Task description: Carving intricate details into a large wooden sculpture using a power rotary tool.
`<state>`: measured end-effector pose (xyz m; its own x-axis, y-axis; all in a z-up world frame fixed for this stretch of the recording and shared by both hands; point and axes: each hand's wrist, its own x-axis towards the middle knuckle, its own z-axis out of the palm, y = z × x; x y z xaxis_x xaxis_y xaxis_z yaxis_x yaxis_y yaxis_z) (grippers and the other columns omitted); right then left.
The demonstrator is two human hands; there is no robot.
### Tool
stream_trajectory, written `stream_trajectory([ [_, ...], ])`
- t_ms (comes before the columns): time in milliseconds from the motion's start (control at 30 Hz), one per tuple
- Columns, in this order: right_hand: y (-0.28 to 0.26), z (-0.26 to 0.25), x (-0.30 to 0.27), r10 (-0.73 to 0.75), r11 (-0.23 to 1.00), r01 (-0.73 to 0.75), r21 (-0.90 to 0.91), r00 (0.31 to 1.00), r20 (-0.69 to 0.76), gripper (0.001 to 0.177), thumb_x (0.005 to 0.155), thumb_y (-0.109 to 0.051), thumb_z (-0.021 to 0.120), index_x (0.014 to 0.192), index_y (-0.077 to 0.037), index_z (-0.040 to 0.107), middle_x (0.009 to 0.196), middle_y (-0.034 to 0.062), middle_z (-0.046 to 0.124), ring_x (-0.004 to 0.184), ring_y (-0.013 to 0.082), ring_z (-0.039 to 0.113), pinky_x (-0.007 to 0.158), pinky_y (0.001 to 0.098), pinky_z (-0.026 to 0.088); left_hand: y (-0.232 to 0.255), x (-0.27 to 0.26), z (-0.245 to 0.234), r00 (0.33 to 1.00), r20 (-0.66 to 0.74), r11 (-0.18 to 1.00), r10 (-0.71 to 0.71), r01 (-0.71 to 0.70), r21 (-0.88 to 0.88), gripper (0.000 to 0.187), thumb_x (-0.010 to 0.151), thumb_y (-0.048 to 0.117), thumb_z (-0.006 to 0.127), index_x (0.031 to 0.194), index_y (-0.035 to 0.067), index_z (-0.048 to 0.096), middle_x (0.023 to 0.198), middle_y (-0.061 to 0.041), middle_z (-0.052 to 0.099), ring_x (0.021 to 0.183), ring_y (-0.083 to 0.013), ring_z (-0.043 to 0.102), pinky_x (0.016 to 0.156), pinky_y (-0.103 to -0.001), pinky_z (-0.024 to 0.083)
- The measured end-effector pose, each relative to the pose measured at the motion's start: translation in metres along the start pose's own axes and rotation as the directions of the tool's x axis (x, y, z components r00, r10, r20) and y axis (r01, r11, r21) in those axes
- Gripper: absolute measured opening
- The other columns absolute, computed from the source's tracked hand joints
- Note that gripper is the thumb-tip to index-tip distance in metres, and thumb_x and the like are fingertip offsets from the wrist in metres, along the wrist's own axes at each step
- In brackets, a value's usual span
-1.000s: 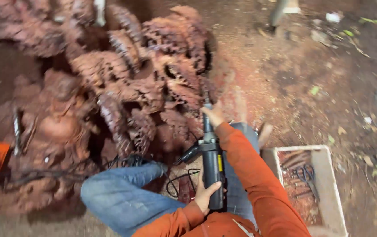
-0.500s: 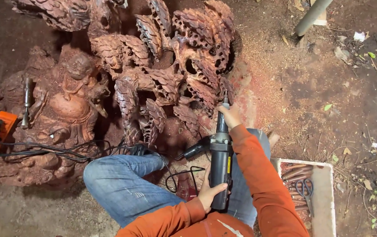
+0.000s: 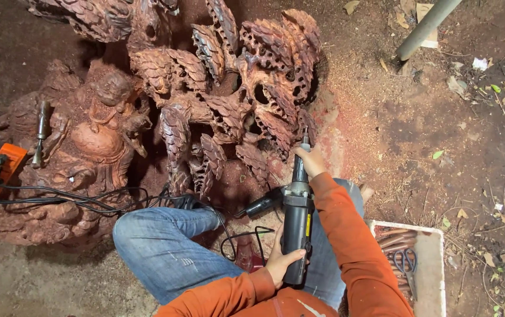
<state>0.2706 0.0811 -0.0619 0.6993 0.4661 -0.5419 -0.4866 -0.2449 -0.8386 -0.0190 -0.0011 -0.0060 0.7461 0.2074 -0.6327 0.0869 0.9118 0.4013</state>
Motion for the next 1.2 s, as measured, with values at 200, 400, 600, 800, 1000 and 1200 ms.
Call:
stream_trajectory([
  [200, -0.007, 0.005, 0.005, -0.001, 1.0, -0.001, -0.022, 0.998, -0.056, 0.055, 0.082, -0.012, 0.073, 0.121, 0.004, 0.038, 0.089, 0.0186, 0.059, 0.053, 0.0236, 0.061, 0.045, 0.0338, 0.054, -0.004, 0.013, -0.007, 1.0, -0.027, 0.999, 0.016, -0.014, 0.042, 0.102, 0.08, -0.004, 0.071, 0.162, 0.029, 0.021, 0.127, -0.019, 0.062, 0.079, -0.0239, 0.067, 0.068, -0.033, 0.058],
  [400, -0.011, 0.003, 0.004, 0.039, 0.999, -0.038, 0.02, 0.998, -0.04, 0.06, 0.086, -0.009, 0.07, 0.128, 0.005, 0.029, 0.087, 0.0209, 0.058, 0.05, 0.0251, 0.063, 0.043, 0.0348, 0.055, 0.002, 0.012, -0.003, 0.999, -0.032, 0.999, -0.015, 0.016, 0.033, 0.102, 0.08, -0.005, 0.069, 0.163, 0.03, 0.02, 0.124, -0.02, 0.062, 0.079, -0.024, 0.067, 0.068, -0.033, 0.059],
  [600, 0.002, 0.012, 0.0, -0.008, 0.996, 0.014, 0.085, 0.997, -0.078, 0.055, 0.078, -0.003, 0.071, 0.12, -0.004, 0.034, 0.083, 0.0212, 0.059, 0.048, 0.0286, 0.059, 0.04, 0.0392, 0.052, 0.001, 0.009, -0.008, 0.986, -0.147, 0.992, -0.072, 0.086, 0.088, 0.093, 0.081, -0.005, 0.067, 0.16, 0.027, 0.029, 0.106, -0.023, 0.066, 0.068, -0.0305, 0.065, 0.059, -0.038, 0.053],
  [800, 0.005, 0.009, 0.001, 0.014, 0.997, -0.013, 0.075, 1.0, -0.016, 0.061, 0.081, -0.01, 0.069, 0.131, -0.003, 0.034, 0.104, 0.0216, 0.058, 0.05, 0.0261, 0.06, 0.044, 0.0362, 0.053, -0.005, 0.017, -0.022, 0.989, -0.139, 0.987, -0.055, 0.076, 0.144, 0.094, 0.081, -0.006, 0.068, 0.16, 0.028, 0.029, 0.108, -0.024, 0.065, 0.07, -0.0328, 0.066, 0.062, -0.041, 0.054],
  [1000, 0.007, 0.008, 0.001, 0.007, 0.997, -0.006, 0.071, 1.0, -0.024, 0.084, 0.081, -0.012, 0.07, 0.146, 0.001, 0.019, 0.122, 0.0208, 0.06, 0.052, 0.0266, 0.061, 0.043, 0.0368, 0.055, -0.001, 0.014, -0.016, 0.978, -0.183, 0.986, -0.102, 0.124, 0.115, 0.097, 0.082, -0.005, 0.067, 0.161, 0.03, 0.021, 0.114, -0.027, 0.062, 0.072, -0.0355, 0.066, 0.059, -0.042, 0.053],
  [1200, -0.005, 0.011, -0.013, 0.058, 0.997, -0.058, 0.044, 0.998, 0.0, 0.1, 0.082, -0.012, 0.065, 0.16, -0.007, 0.002, 0.112, 0.0222, 0.061, 0.051, 0.0258, 0.062, 0.045, 0.0348, 0.053, 0.003, 0.006, -0.007, 0.974, -0.21, 0.98, -0.084, 0.119, 0.158, 0.093, 0.081, 0.003, 0.068, 0.161, 0.026, 0.025, 0.111, -0.026, 0.062, 0.074, -0.0357, 0.065, 0.063, -0.043, 0.052],
])
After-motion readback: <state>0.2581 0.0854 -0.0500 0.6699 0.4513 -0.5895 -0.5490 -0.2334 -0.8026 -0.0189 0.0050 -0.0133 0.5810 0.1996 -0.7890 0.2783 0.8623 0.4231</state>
